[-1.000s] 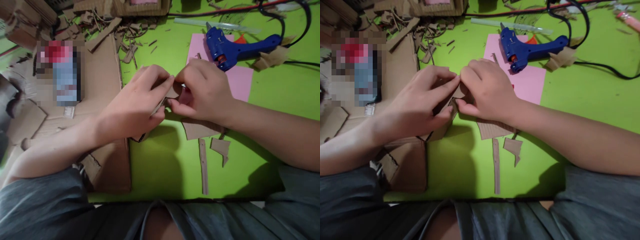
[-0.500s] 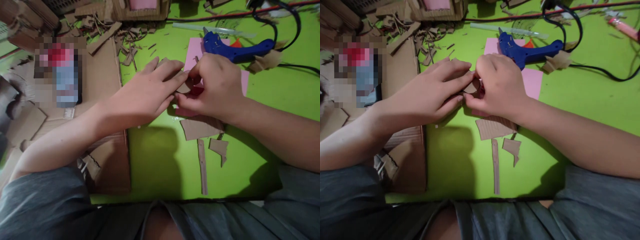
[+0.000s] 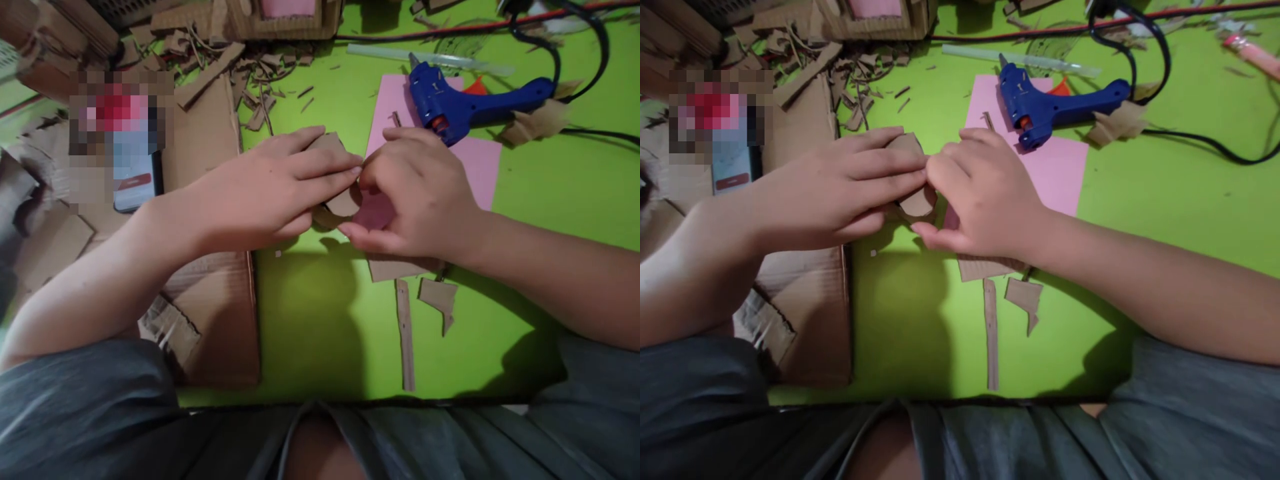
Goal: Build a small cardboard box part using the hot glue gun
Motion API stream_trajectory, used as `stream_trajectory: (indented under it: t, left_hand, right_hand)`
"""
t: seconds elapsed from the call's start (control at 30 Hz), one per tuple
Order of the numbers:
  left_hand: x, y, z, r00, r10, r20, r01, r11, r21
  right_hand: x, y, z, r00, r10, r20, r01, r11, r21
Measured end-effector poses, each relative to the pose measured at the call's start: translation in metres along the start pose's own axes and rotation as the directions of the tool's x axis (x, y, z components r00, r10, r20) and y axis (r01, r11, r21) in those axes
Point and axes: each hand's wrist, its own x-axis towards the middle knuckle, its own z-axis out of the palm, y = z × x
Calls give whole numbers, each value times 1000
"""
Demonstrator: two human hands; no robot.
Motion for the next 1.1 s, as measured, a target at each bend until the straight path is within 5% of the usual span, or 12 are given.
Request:
stream_trajectory:
  t: [0.1,0.3,0.5,0.67,0.97,1.1]
  left_hand:
    - [-5,-1,6,999,-26,-34,25,999,-42]
    - [-10,-2,15,997,-15,-77,16,1000,13]
    - [-7,-7,4,999,-50,11,50,999,1]
    - [-5,5,-2,994,-101,35,99,993,58]
    - [-4,25,-2,987,-155,30,148,975,168]
    - [-6,22,-2,988,-151,29,144,977,159]
  right_hand:
    - [1,-1,1,998,13,63,-13,1000,4]
    - [0,7,8,992,-124,11,125,987,-98]
    - [-3,11,5,986,-165,-38,157,976,-151]
    - [-4,12,14,917,-352,-187,309,924,-228]
    - [-1,11,9,839,-499,-219,400,837,-373]
    - [1,14,10,878,-451,-157,383,862,-333]
